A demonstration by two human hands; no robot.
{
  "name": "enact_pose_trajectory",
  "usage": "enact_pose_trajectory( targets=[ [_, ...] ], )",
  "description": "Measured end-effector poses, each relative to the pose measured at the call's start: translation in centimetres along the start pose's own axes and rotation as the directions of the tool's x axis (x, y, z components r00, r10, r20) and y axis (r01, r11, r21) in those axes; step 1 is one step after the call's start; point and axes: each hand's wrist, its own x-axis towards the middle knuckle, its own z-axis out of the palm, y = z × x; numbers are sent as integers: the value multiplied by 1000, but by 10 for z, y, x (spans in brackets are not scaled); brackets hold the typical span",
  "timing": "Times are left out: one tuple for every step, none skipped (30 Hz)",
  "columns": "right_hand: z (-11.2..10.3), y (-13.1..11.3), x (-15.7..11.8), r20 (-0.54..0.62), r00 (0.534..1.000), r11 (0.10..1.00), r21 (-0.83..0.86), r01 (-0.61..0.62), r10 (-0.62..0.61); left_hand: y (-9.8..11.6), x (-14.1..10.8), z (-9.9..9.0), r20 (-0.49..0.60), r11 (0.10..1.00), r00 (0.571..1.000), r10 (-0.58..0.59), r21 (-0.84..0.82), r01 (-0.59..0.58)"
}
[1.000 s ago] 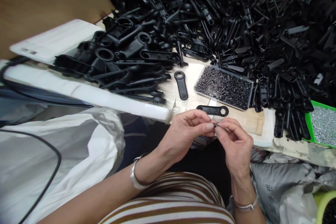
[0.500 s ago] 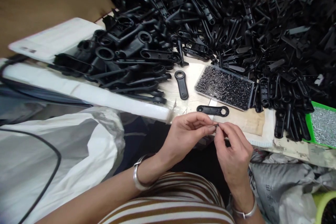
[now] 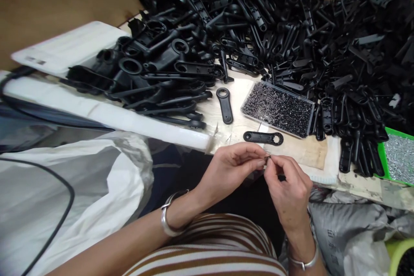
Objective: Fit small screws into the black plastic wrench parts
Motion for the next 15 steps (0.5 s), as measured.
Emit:
enact_pose_trajectory(
  targets=[
    [0, 1, -1, -4, 999, 999, 9, -32, 32, 0, -1, -1, 19, 998, 999, 35, 59, -36],
    [0, 3, -1, -4, 998, 997, 23, -68, 68, 1, -3, -4, 34, 982, 995, 96, 160, -101],
    [-1, 5, -1, -1, 995, 994, 38, -103, 103, 2, -4, -6, 44, 936, 981, 190, 293, -195],
    [-1, 7, 0, 2, 991, 990, 47, -130, 131, 4, -5, -10, 62, 843, 948, 312, 442, -306],
    [-2, 9, 2, 1, 989, 988, 48, -147, 147, 6, -4, -13, 97, 701, 896, 434, 588, -403],
    [-3, 10, 4, -5, 989, 989, 40, -145, 145, 8, -3, -17, 154, 528, 835, 528, 711, -465],
    [-4, 12, 6, -10, 992, 991, 26, -128, 128, 11, -1, -21, 223, 353, 784, 580, 799, -488],
    [-5, 14, 9, -11, 995, 995, 10, -101, 101, 13, 2, -24, 292, 201, 757, 585, 852, -484],
    [-6, 16, 12, -5, 998, 998, -5, -69, 69, 15, 6, -26, 349, 84, 756, 553, 880, -468],
    [-7, 18, 15, 9, 999, 999, -20, -36, 36, 16, 9, -28, 390, 8, 774, 499, 891, -454],
    [-7, 20, 17, 27, 1000, 999, -33, -5, 5, 17, 12, -29, 414, -32, 793, 448, 893, -449],
    [-8, 22, 20, 47, 999, 999, -45, 23, -21, 18, 14, -29, 431, -46, 805, 407, 890, -454],
    [-8, 23, 21, 66, 997, 997, -57, 45, -41, 18, 14, -29, 443, -42, 812, 379, 885, -464],
    [-9, 25, 23, 83, 995, 995, -71, 68, -62, 18, 13, -29, 457, -33, 814, 358, 878, -478],
    [-10, 26, 24, 96, 992, 993, -82, 90, -82, 18, 12, -28, 469, -22, 813, 346, 870, -492]
  ],
)
